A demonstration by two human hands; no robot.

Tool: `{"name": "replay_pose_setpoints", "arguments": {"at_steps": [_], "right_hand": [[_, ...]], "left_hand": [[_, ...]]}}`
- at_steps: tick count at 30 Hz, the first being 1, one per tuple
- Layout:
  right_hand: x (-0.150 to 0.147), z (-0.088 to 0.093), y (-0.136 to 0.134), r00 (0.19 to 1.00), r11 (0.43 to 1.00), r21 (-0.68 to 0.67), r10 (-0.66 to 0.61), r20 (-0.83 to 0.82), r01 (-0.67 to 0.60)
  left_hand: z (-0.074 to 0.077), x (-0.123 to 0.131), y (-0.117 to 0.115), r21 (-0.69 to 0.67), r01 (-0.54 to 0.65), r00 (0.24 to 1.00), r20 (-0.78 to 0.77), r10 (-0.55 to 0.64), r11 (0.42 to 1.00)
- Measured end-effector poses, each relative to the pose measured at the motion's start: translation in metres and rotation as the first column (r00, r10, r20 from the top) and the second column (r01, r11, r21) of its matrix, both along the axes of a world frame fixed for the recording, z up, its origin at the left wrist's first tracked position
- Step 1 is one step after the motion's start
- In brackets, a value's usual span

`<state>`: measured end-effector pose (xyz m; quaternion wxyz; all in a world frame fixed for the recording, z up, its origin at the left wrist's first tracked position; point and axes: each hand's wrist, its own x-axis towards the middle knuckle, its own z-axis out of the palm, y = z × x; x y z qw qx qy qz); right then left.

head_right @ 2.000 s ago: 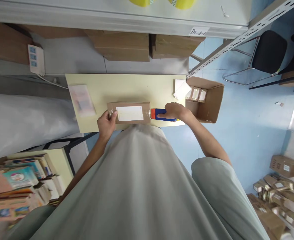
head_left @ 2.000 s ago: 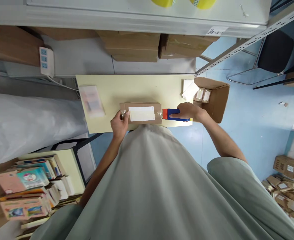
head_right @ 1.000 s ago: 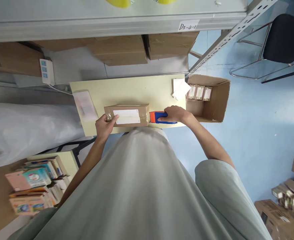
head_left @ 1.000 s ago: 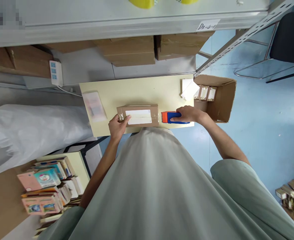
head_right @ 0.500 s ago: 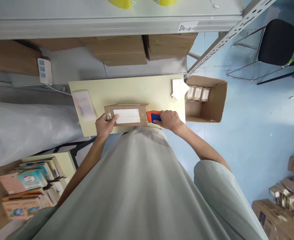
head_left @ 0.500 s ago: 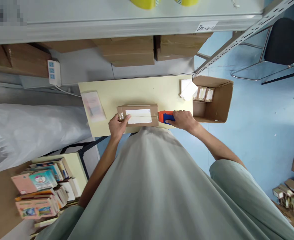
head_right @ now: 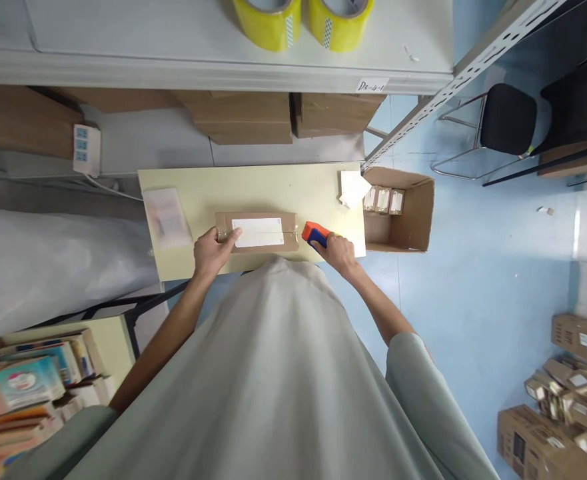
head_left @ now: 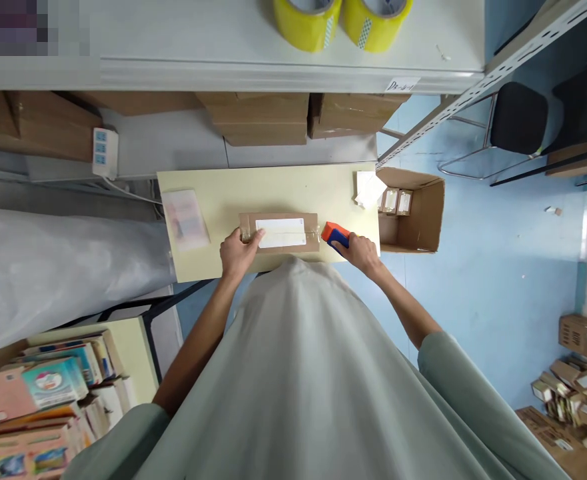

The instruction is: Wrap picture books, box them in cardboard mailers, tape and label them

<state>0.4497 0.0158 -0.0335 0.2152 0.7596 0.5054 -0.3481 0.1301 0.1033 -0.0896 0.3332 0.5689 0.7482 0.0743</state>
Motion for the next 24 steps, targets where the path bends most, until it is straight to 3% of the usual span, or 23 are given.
{"name": "replay_pose_setpoints", "arguments": {"at_steps": [6, 9, 11, 14, 18, 21, 24], "right_hand": [[-0.006, 0.025, 0.007, 0.998, 0.996, 0.074, -0.058, 0.019, 0.056], [-0.013, 0.048, 0.023, 0.997, 0.991, 0.127, -0.059, 0.055, 0.052], [-0.018, 0.065, 0.037, 0.996, 0.982, 0.186, -0.056, 0.071, 0.042], [-0.031, 0.093, 0.065, 0.996, 0.959, 0.283, -0.039, 0.081, 0.015], [-0.059, 0.133, 0.111, 0.997, 0.910, 0.411, 0.027, 0.074, -0.055], [-0.084, 0.158, 0.152, 0.993, 0.849, 0.515, 0.098, 0.066, -0.118], [-0.106, 0.170, 0.198, 0.974, 0.764, 0.606, 0.202, 0.100, -0.221]], "left_hand": [[-0.005, -0.006, 0.003, -0.055, 0.065, 0.997, 0.052, -0.062, 0.996], [-0.002, -0.008, 0.010, 0.050, 0.051, 0.986, 0.158, -0.058, 0.997], [0.008, -0.008, 0.016, 0.169, 0.079, 0.965, 0.233, -0.118, 0.982], [0.038, -0.003, 0.030, 0.344, 0.180, 0.914, 0.289, -0.286, 0.921], [0.091, 0.012, 0.054, 0.563, 0.271, 0.820, 0.289, -0.493, 0.780], [0.126, 0.026, 0.079, 0.684, 0.274, 0.767, 0.269, -0.583, 0.676], [0.152, 0.032, 0.107, 0.754, 0.259, 0.737, 0.251, -0.628, 0.604]]}}
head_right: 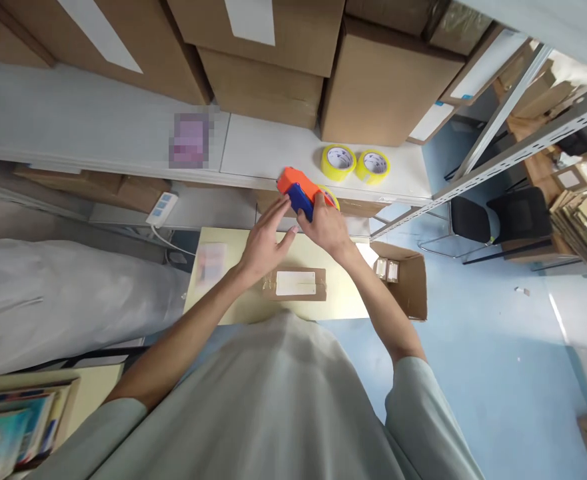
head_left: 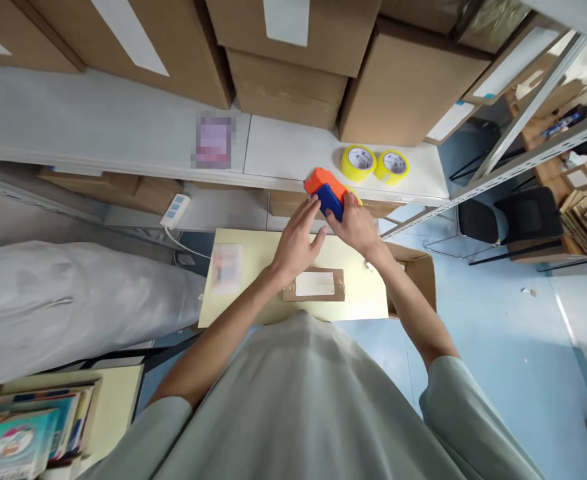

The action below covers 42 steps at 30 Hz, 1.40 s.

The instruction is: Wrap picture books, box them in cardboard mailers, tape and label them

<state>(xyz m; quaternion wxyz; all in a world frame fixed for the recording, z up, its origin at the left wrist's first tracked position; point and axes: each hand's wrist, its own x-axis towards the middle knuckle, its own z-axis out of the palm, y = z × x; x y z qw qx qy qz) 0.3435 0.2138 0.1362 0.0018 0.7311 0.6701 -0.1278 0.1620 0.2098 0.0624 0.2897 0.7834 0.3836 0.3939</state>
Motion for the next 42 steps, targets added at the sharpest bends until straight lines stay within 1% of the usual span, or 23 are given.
{"name": "replay_pose_setpoints", "arguments": {"at_steps": [2, 4, 7, 9, 11, 14, 16, 18, 20, 21, 22, 23, 25, 26, 28, 29, 31, 32, 34, 37, 40, 42], "right_hand": [[-0.011, 0.000, 0.032, 0.996, 0.994, 0.073, 0.076, 0.052, -0.080], [-0.020, -0.005, 0.062, 0.984, 0.978, 0.134, 0.147, 0.105, -0.160], [-0.031, -0.019, 0.097, 0.968, 0.955, 0.186, 0.207, 0.145, -0.232], [-0.037, -0.030, 0.111, 0.967, 0.948, 0.213, 0.209, 0.147, -0.237], [-0.042, -0.041, 0.121, 0.970, 0.945, 0.233, 0.202, 0.138, -0.230], [-0.044, -0.052, 0.131, 0.971, 0.942, 0.243, 0.209, 0.117, -0.232], [-0.043, -0.053, 0.134, 0.972, 0.940, 0.252, 0.212, 0.099, -0.231], [-0.040, -0.050, 0.129, 0.978, 0.934, 0.289, 0.200, 0.066, -0.211], [-0.031, -0.051, 0.109, 0.983, 0.919, 0.355, 0.182, 0.009, -0.173], [-0.025, -0.055, 0.093, 0.984, 0.908, 0.391, 0.177, -0.029, -0.152], [-0.017, -0.062, 0.074, 0.982, 0.896, 0.425, 0.175, -0.075, -0.127], [-0.008, -0.074, 0.050, 0.976, 0.888, 0.449, 0.175, -0.127, -0.100], [0.011, -0.105, -0.003, 0.957, 0.893, 0.449, 0.156, -0.245, -0.030], [0.020, -0.124, -0.031, 0.946, 0.907, 0.421, 0.118, -0.301, 0.021], [0.035, -0.162, -0.088, 0.923, 0.939, 0.311, -0.018, -0.384, 0.147], [0.040, -0.178, -0.113, 0.907, 0.950, 0.231, -0.100, -0.410, 0.209], [0.045, -0.202, -0.157, 0.863, 0.951, 0.064, -0.246, -0.441, 0.303], [0.045, -0.210, -0.173, 0.840, 0.942, -0.002, -0.299, -0.454, 0.334], [0.039, -0.219, -0.196, 0.793, 0.923, -0.099, -0.372, -0.483, 0.372], [0.024, -0.225, -0.207, 0.735, 0.893, -0.186, -0.444, -0.513, 0.410], [0.011, -0.231, -0.204, 0.695, 0.850, -0.242, -0.523, -0.494, 0.468], [0.009, -0.236, -0.202, 0.669, 0.832, -0.276, -0.552, -0.497, 0.481]], "left_hand": [[0.014, -0.002, 0.016, 0.031, 0.000, 1.000, 0.017, -0.001, 1.000], [0.027, -0.008, 0.025, 0.050, -0.015, 1.000, 0.022, 0.014, 0.999], [0.039, -0.021, 0.026, 0.065, -0.044, 0.999, 0.008, 0.044, 0.997], [0.041, -0.030, 0.022, 0.059, -0.061, 0.998, -0.008, 0.062, 0.996], [0.038, -0.038, 0.017, 0.039, -0.081, 0.996, -0.022, 0.082, 0.996], [0.027, -0.046, 0.010, 0.000, -0.118, 0.992, -0.039, 0.118, 0.993], [0.014, -0.052, 0.006, -0.025, -0.141, 0.989, -0.051, 0.140, 0.990], [-0.004, -0.060, -0.001, -0.059, -0.167, 0.984, -0.068, 0.163, 0.984], [-0.029, -0.070, -0.014, -0.122, -0.207, 0.976, -0.092, 0.197, 0.971], [-0.044, -0.077, -0.022, -0.169, -0.240, 0.969, -0.109, 0.224, 0.956], [-0.061, -0.083, -0.033, -0.229, -0.272, 0.960, -0.131, 0.248, 0.934], [-0.078, -0.089, -0.044, -0.306, -0.303, 0.951, -0.159, 0.265, 0.903], [-0.112, -0.097, -0.070, -0.474, -0.349, 0.936, -0.218, 0.276, 0.809], [-0.127, -0.099, -0.083, -0.546, -0.355, 0.934, -0.237, 0.267, 0.758], [-0.150, -0.097, -0.107, -0.647, -0.342, 0.940, -0.242, 0.241, 0.681], [-0.158, -0.094, -0.116, -0.678, -0.328, 0.945, -0.232, 0.232, 0.658], [-0.166, -0.085, -0.130, -0.716, -0.294, 0.956, -0.202, 0.215, 0.633], [-0.168, -0.081, -0.134, -0.726, -0.280, 0.960, -0.193, 0.204, 0.629], [-0.167, -0.074, -0.137, -0.731, -0.269, 0.963, -0.205, 0.173, 0.628], [-0.163, -0.067, -0.136, -0.703, -0.310, 0.945, -0.303, 0.125, 0.640], [-0.164, -0.063, -0.134, -0.667, -0.362, 0.909, -0.408, 0.087, 0.651], [-0.168, -0.061, -0.133, -0.653, -0.376, 0.896, -0.436, 0.080, 0.657]]}}
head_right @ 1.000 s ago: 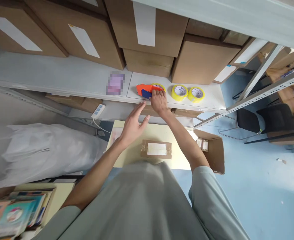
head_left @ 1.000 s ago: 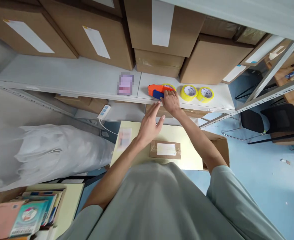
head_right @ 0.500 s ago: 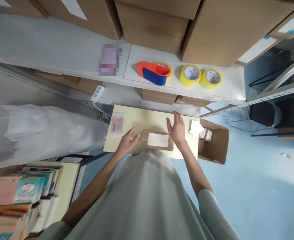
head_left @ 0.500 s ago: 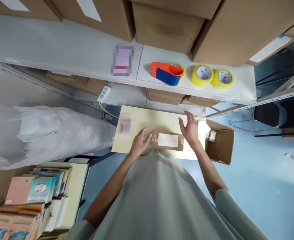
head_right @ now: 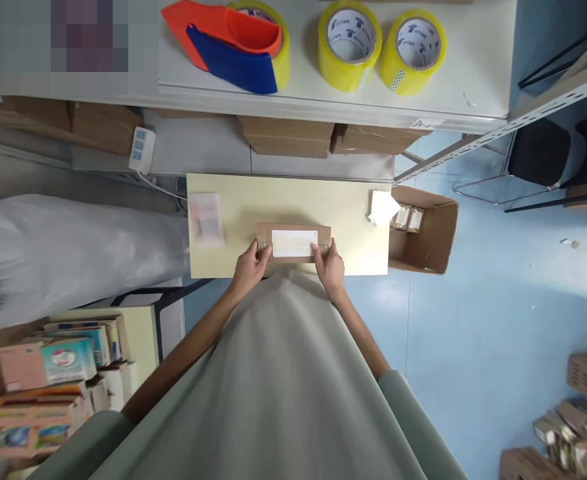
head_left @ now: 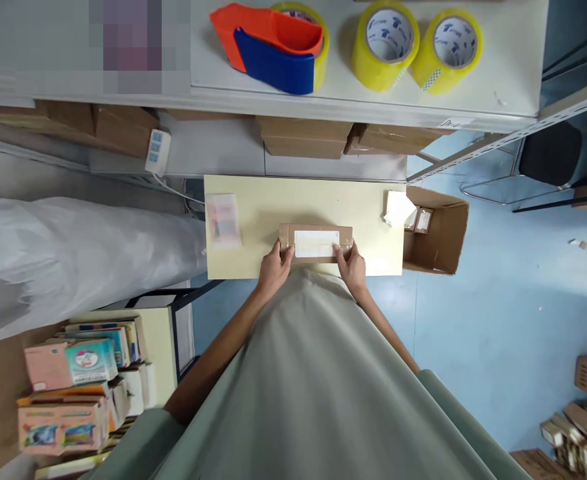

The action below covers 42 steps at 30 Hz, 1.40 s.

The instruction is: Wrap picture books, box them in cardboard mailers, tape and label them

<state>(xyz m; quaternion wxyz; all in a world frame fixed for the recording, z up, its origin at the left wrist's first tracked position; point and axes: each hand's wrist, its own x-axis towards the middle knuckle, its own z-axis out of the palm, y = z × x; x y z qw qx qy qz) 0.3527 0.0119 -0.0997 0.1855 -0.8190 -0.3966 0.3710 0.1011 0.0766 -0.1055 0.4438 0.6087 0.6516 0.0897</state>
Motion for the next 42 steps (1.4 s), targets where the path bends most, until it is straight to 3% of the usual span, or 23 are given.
{"name": "replay_pose_setpoints", "arguments": {"at_steps": [6, 12, 17, 20, 22, 25, 28, 31, 37, 42], "right_hand": [[0.015, -0.013, -0.006, 0.987, 0.994, 0.106, 0.055, -0.149, -0.040], [0.023, -0.007, -0.007, 0.974, 0.984, 0.158, 0.119, -0.194, -0.088], [0.032, 0.015, 0.000, 0.980, 0.919, 0.347, 0.200, 0.001, -0.188], [0.043, 0.019, 0.006, 0.964, 0.870, 0.418, 0.213, 0.160, -0.261], [0.050, 0.013, 0.008, 0.949, 0.849, 0.429, 0.242, 0.203, -0.309], [0.056, -0.006, 0.008, 0.946, 0.858, 0.398, 0.293, 0.137, -0.324], [0.054, -0.031, 0.002, 0.949, 0.898, 0.326, 0.315, -0.005, -0.296], [0.049, -0.052, -0.006, 0.946, 0.936, 0.230, 0.300, -0.122, -0.267], [0.048, -0.072, -0.007, 0.942, 0.960, 0.055, 0.278, -0.190, -0.273], [0.053, -0.070, 0.019, 0.964, 0.992, 0.124, 0.057, -0.259, -0.026]], "left_hand": [[-0.012, -0.003, 0.003, -0.025, -0.006, 0.999, 0.046, 0.007, 1.000], [-0.003, -0.018, 0.007, -0.051, 0.033, 0.943, 0.333, -0.014, 0.998], [0.019, -0.024, 0.007, 0.021, -0.007, 0.919, 0.393, -0.002, 1.000], [0.021, -0.027, 0.011, 0.090, -0.022, 0.912, 0.409, -0.017, 0.996], [0.011, -0.030, 0.016, 0.162, -0.043, 0.930, 0.368, -0.020, 0.986], [-0.017, -0.033, 0.020, 0.211, -0.088, 0.955, 0.297, 0.022, 0.973], [-0.046, -0.032, 0.019, 0.070, -0.117, 0.956, 0.278, 0.093, 0.991], [-0.065, -0.031, 0.012, -0.070, -0.129, 0.964, 0.226, 0.142, 0.989], [-0.077, -0.036, 0.003, -0.252, -0.164, 0.943, 0.242, 0.227, 0.954], [-0.072, -0.033, 0.029, -0.192, -0.252, 0.938, 0.194, 0.288, 0.948]]}}
